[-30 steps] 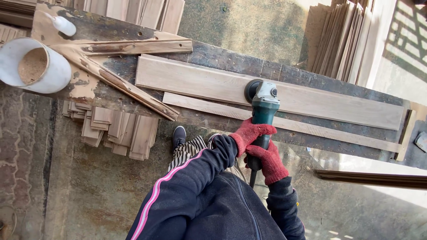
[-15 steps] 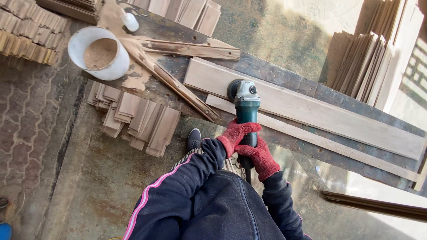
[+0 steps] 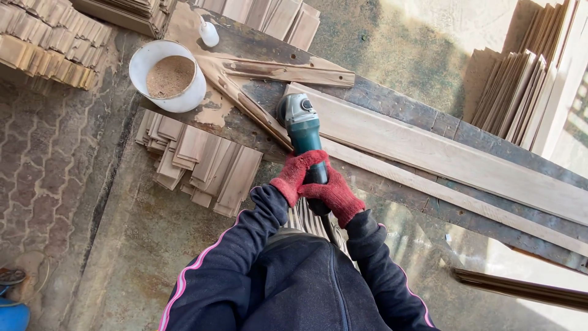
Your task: Sanding a wooden plank using an angle grinder fitted with a sanding disc.
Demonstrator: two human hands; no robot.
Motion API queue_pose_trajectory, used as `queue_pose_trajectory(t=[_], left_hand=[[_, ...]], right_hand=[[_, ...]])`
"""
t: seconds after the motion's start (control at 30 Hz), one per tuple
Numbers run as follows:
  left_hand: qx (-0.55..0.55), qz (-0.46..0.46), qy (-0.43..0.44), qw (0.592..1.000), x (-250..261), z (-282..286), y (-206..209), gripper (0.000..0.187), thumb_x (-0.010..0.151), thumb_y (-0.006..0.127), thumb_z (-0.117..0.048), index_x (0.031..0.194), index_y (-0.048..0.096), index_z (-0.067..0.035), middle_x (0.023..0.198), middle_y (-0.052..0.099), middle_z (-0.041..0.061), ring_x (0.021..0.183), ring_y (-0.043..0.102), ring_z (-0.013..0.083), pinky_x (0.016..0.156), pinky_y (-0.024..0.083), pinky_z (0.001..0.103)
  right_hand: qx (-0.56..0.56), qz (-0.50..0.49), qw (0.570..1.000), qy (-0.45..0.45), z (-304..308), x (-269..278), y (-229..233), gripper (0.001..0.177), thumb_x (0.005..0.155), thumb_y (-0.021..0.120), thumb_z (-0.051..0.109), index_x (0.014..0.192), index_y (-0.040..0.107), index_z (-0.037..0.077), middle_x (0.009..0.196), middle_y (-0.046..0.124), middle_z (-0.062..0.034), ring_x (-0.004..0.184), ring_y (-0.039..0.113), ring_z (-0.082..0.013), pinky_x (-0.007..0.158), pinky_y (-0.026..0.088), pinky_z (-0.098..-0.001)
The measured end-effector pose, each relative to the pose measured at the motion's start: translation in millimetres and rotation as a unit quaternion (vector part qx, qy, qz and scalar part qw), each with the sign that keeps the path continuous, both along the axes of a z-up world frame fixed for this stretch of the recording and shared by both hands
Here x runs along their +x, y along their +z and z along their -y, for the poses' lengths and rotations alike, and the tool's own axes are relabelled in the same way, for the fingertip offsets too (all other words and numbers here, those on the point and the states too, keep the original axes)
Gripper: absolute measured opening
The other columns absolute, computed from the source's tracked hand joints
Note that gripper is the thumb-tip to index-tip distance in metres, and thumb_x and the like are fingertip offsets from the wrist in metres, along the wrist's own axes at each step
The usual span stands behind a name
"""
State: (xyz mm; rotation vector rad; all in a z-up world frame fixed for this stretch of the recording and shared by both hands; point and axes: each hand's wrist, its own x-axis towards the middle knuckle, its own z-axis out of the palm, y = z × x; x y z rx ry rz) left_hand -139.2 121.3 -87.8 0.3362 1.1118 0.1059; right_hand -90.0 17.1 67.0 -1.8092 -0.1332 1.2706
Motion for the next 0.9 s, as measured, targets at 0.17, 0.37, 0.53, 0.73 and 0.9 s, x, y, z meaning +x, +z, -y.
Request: queue_pose_trajectory(t=[0.17, 0.37, 0.53, 0.73, 0.9], left_hand=[[0.007, -0.009, -0.002, 1.000, 13.4, 11.1, 11.3, 0.064, 0.063, 0.097, -0.020, 0.116, 0.061, -0.015, 0.084, 0.069, 0.021, 0.070, 0.075, 0.0420, 0.055, 0.065, 0.060], [0.020, -0.010, -0.042, 0.999, 72.2, 94.2, 35.0, 0.063, 0.062, 0.094, -0.019, 0.117, 0.065, -0.010, 0.081, 0.068, 0.018, 0.073, 0.075, 0.0361, 0.059, 0.067, 0.052], [0.039, 0.028, -0.082, 0.995, 151.1, 190.0, 77.7, 0.059, 0.059, 0.094, -0.013, 0.111, 0.068, -0.006, 0.074, 0.065, 0.013, 0.071, 0.073, 0.0294, 0.062, 0.067, 0.049], [0.018, 0.060, -0.160, 0.985, 239.1, 310.6, 47.4, 0.054, 0.060, 0.092, -0.009, 0.109, 0.069, -0.006, 0.076, 0.068, 0.017, 0.072, 0.074, 0.0330, 0.062, 0.064, 0.046], [0.043, 0.054, -0.258, 0.964, 278.7, 354.4, 61.3, 0.059, 0.056, 0.093, -0.017, 0.108, 0.068, -0.006, 0.075, 0.067, 0.014, 0.076, 0.073, 0.0288, 0.068, 0.062, 0.044]], right_hand=[[-0.025, 0.034, 0.998, 0.046, 12.9, 18.7, 8.5, 0.058, 0.052, 0.100, 0.027, 0.099, 0.073, 0.007, 0.082, 0.069, -0.0160, 0.078, 0.070, -0.0297, 0.073, 0.058, -0.0407], [-0.037, 0.005, 0.999, -0.006, 95.5, 67.2, -2.0, 0.054, 0.051, 0.099, 0.020, 0.096, 0.073, 0.005, 0.078, 0.070, -0.0168, 0.073, 0.071, -0.0297, 0.065, 0.061, -0.0406], [0.005, -0.017, 0.991, -0.134, 193.3, 131.9, -10.9, 0.045, 0.055, 0.094, 0.005, 0.091, 0.068, -0.002, 0.066, 0.066, -0.0233, 0.053, 0.070, -0.0351, 0.045, 0.060, -0.0461], [0.014, -0.011, 0.967, -0.253, 302.6, 188.0, -10.5, 0.045, 0.059, 0.090, 0.002, 0.097, 0.065, -0.004, 0.066, 0.063, -0.0260, 0.048, 0.066, -0.0422, 0.042, 0.058, -0.0572], [0.055, -0.027, 0.955, -0.292, 361.6, 210.3, -31.0, 0.035, 0.067, 0.082, 0.001, 0.095, 0.061, -0.004, 0.064, 0.062, -0.0271, 0.045, 0.066, -0.0440, 0.039, 0.057, -0.0594]])
